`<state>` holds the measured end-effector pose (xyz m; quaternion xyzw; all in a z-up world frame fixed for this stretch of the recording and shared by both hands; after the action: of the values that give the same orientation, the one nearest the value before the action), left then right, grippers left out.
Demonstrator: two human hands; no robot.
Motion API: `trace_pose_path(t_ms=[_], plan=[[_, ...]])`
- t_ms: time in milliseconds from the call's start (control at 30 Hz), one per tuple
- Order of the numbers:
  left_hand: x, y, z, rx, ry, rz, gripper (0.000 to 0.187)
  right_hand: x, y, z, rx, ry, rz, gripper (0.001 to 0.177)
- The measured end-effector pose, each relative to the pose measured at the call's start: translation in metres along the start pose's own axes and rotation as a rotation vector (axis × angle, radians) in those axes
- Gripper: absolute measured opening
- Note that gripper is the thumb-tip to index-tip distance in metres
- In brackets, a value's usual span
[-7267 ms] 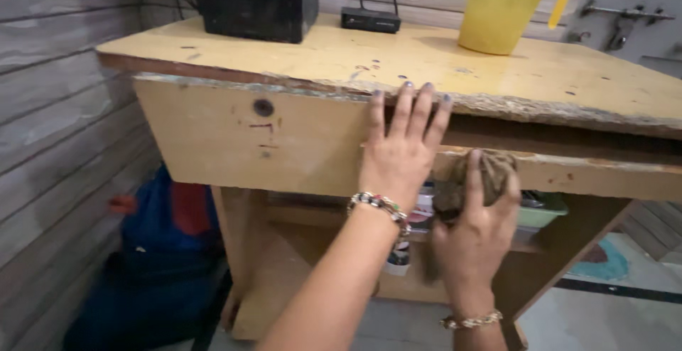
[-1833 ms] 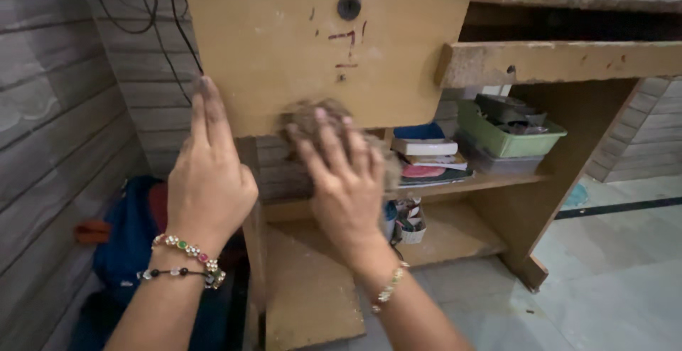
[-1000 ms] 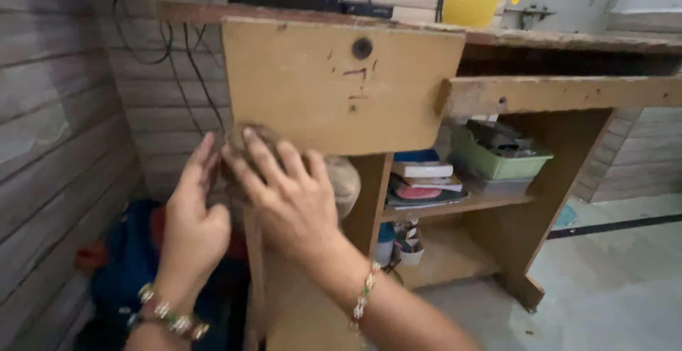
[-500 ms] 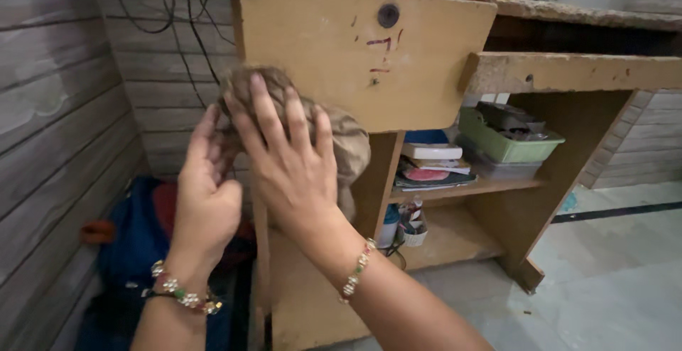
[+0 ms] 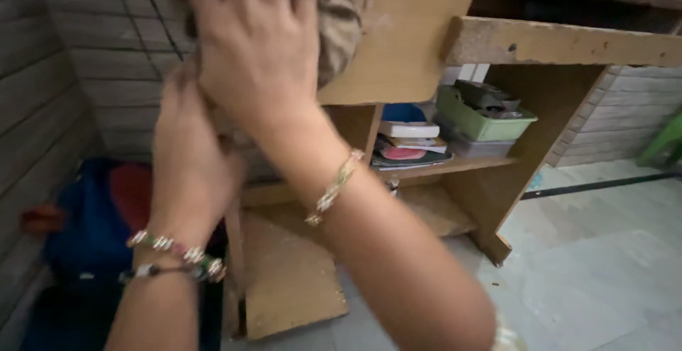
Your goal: The person wipes the edges and sides of a wooden table using a cloth. They then open a drawer and wipe its interior and exterior surfaces. The person continues wiping the table's legs and lower frame.
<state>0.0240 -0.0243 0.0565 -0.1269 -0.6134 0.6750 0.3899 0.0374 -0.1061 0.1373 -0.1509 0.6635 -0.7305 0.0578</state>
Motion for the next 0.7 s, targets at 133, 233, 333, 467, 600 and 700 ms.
trace_pose_path(t_ms=[133,233,333,467,600,700], plan=[[0.008,0.009,0.000,-0.130,0.070,0.084,0.071,-0.004,0.037,-0.001,-0.072,-0.032,0.013,0.058],[0.007,0.012,-0.010,0.010,0.119,0.053,0.063,-0.010,0.064,0.001,-0.081,-0.064,-0.038,0.053],[0.005,0.014,-0.012,-0.021,0.135,0.078,0.065,-0.009,0.090,0.012,-0.004,0.039,-0.017,0.060],[0.011,0.012,-0.007,-0.120,0.095,0.073,0.079,0.004,0.109,0.042,0.101,0.034,-0.136,0.055],[0.009,0.011,-0.006,0.020,0.105,0.056,0.076,0.016,0.101,0.051,0.078,-0.084,-0.143,0.054],[0.003,0.012,-0.002,0.016,0.041,0.060,0.070,-0.001,0.070,0.034,0.075,-0.025,-0.039,0.053]])
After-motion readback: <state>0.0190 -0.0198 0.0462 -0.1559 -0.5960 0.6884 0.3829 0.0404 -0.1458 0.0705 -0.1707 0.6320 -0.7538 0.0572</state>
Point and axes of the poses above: each hand's wrist, its own y-axis away from the middle knuckle, its own x-axis out of the back of the hand, z = x × y, the point moved 4 cm from there along -y, towards the middle knuckle, and after that the axes turned 11 degrees about -x, right-handed, at the moved point
